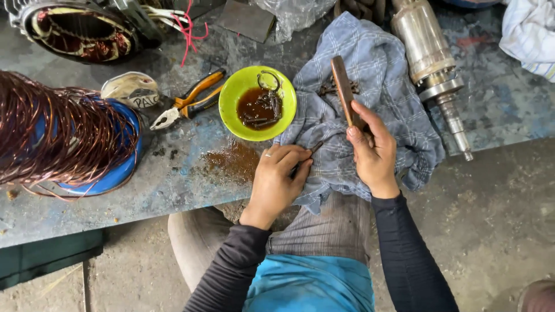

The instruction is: Cleaning and preparing small electrical components for motor repair using a scraping tool and liquid dip.

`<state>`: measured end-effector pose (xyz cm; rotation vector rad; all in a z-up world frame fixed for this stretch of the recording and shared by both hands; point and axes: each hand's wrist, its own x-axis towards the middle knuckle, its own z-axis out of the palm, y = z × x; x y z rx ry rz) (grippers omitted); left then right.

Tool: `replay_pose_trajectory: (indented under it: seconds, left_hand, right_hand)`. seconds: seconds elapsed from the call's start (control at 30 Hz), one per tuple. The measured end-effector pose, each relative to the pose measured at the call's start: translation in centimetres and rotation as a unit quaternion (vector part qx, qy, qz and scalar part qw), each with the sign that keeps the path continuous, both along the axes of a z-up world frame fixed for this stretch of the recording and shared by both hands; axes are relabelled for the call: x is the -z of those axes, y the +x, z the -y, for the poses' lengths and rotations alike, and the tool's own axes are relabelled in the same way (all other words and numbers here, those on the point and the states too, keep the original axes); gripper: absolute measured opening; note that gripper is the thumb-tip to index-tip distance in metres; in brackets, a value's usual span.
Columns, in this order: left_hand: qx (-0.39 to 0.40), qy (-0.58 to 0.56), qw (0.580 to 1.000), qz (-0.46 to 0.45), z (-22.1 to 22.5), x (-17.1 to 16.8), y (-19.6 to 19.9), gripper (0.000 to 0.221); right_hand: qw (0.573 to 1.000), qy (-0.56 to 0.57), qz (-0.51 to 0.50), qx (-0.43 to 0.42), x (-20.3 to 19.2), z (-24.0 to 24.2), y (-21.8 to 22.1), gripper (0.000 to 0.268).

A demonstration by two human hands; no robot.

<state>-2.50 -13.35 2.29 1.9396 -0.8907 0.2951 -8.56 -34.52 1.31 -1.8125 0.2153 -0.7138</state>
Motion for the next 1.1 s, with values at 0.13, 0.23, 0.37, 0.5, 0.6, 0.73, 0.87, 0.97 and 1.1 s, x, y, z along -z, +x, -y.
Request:
replay_pose_trajectory:
  seconds: [0.13,0.23,0.37,0.5,0.6,0.73,0.87,0.97,1.1]
  left_hand:
    - [-0.035,-0.038,0.998,-0.028,-4.0,-2.5,-0.4,0.013]
    - [-0.088,-0.028,0.993,-0.073,-8.9,-1.8,0.2,0.017]
    - [-0.149,0.033,0.984,-0.089,-14.1,-1.3,0.5,0.018]
    - [-0.162,0.092,0.979,-0.086,-14.9,0.2,0.4,0.02]
    - [-0.156,0.09,0.981,-0.07,-15.2,0.6,0.2,0.016]
    - [-0.167,0.072,0.981,-0.072,-14.9,1.0,0.4,0.019]
    - [-0.189,0.063,0.976,-0.083,-14.4,1.1,0.3,0.014]
    - [-0.203,0.043,0.976,-0.061,-14.1,1.0,0.4,0.007]
    - [-0.182,0.041,0.982,-0.02,-14.3,1.3,0.5,0.013]
  right_hand:
    - [1.0,0.017,0.004,-0.015,0.6,0.5,-0.1,0.041]
    - [1.0,0.014,-0.004,0.0,1.3,1.0,-0.2,0.043]
    - [0.991,-0.133,-0.018,-0.012,-0.4,-0.1,-0.9,0.04]
    - [0.958,-0.286,-0.009,-0.019,-6.0,-5.9,-3.6,0.043]
    - [0.961,-0.232,-0.084,-0.126,-7.8,-11.6,-3.9,0.041]
    - [0.943,-0.263,-0.084,-0.188,-5.5,-14.6,-2.5,0.041]
    - [0.917,-0.328,-0.131,-0.187,-3.9,-16.0,-1.9,0.038]
    - [0.905,-0.349,-0.153,-0.187,-3.7,-16.2,-2.2,0.038]
    - [0.895,-0.345,-0.202,-0.198,-3.3,-16.0,-3.7,0.041]
